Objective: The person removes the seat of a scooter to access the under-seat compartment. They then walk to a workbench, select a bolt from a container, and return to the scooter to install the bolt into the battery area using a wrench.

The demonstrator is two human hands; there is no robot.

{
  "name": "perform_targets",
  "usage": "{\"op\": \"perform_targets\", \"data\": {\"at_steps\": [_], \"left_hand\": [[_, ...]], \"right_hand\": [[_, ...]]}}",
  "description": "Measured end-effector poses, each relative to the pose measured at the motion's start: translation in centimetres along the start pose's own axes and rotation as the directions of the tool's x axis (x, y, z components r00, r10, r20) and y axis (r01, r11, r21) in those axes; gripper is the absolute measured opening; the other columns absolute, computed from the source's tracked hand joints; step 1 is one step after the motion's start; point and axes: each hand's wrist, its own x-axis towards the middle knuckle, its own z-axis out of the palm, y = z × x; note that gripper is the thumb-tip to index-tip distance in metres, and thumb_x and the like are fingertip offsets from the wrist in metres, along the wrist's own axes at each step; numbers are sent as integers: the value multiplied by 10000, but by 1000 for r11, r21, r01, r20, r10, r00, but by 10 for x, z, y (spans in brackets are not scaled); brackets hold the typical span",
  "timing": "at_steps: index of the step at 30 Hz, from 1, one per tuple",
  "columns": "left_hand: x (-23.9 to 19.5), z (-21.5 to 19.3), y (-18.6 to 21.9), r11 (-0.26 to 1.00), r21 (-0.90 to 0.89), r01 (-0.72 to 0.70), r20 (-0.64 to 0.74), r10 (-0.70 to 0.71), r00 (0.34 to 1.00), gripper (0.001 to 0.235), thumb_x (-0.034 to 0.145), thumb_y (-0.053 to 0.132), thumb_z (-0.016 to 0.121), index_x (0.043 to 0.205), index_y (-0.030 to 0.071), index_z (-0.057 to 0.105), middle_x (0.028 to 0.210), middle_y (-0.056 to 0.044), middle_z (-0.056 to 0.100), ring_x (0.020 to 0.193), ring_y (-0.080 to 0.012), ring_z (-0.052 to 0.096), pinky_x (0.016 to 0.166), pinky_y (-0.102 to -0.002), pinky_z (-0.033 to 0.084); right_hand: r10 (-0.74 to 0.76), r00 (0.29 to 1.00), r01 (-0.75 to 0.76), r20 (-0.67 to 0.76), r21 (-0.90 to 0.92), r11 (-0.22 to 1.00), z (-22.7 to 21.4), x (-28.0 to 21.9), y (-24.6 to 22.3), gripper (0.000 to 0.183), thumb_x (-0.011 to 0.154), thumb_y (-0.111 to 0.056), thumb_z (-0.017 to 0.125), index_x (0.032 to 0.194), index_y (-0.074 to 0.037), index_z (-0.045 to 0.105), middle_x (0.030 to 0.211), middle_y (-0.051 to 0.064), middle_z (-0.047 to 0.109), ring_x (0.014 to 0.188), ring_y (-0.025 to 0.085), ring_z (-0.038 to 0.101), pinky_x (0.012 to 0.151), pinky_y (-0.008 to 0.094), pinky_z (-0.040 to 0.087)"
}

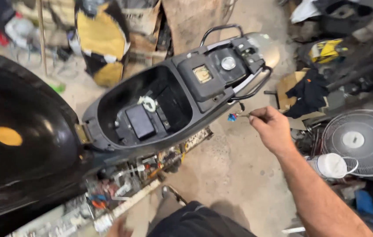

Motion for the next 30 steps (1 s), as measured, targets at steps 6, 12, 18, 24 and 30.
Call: {"op": "perform_targets", "data": {"at_steps": [6, 12, 18, 24, 30], "left_hand": [[19, 9, 423, 919, 245, -310, -41, 329, 943, 528, 790, 412, 698, 1175, 65, 595, 1144, -109, 639, 1094, -287, 578, 965, -395, 426], [102, 63, 577, 835, 408, -370, -25, 415, 909, 799, 764, 469, 731, 1337, -9, 447, 1313, -207, 487, 1213, -381, 429, 1044, -479, 318], [166, 129, 588, 859, 507, -80, 7, 88, 996, 1024, 687, 626, 769, 1340, -44, 352, 1139, -223, 591, 1025, -404, 577, 867, -477, 445], [172, 147, 557, 783, 610, -122, -125, 248, 961, 1069, 672, 839, 509, 1297, -27, 451, 936, -158, 670, 818, -342, 644, 732, -431, 465], [172, 145, 558, 777, 613, -141, -108, 259, 960, 1067, 705, 820, 515, 1305, -58, 435, 837, -159, 646, 752, -337, 615, 707, -426, 450]], "right_hand": [[-125, 974, 143, 187, -86, 986, -3, 58, 16, 53, 814, -65, 650, 853, -100, 650, 908, -18, 681, 832, 80, 595, 799, 223, 435], [-548, 761, 572, 348, 41, 819, 15, 114, 52, 128, 777, 42, 695, 820, -36, 602, 901, 120, 686, 882, 195, 676, 772, 246, 571], [-623, 644, 588, 445, 234, 774, 24, 162, 45, 91, 769, 55, 681, 790, 21, 599, 868, 162, 659, 804, 245, 646, 718, 304, 523], [-609, 589, 579, 532, 248, 777, 44, 184, 53, 73, 786, 24, 694, 825, -11, 642, 869, 110, 675, 844, 237, 640, 771, 306, 512], [-517, 639, 528, 570, 165, 833, 56, 178, 47, 67, 776, 8, 700, 812, -14, 648, 860, 107, 686, 891, 231, 679, 804, 301, 534]]}}
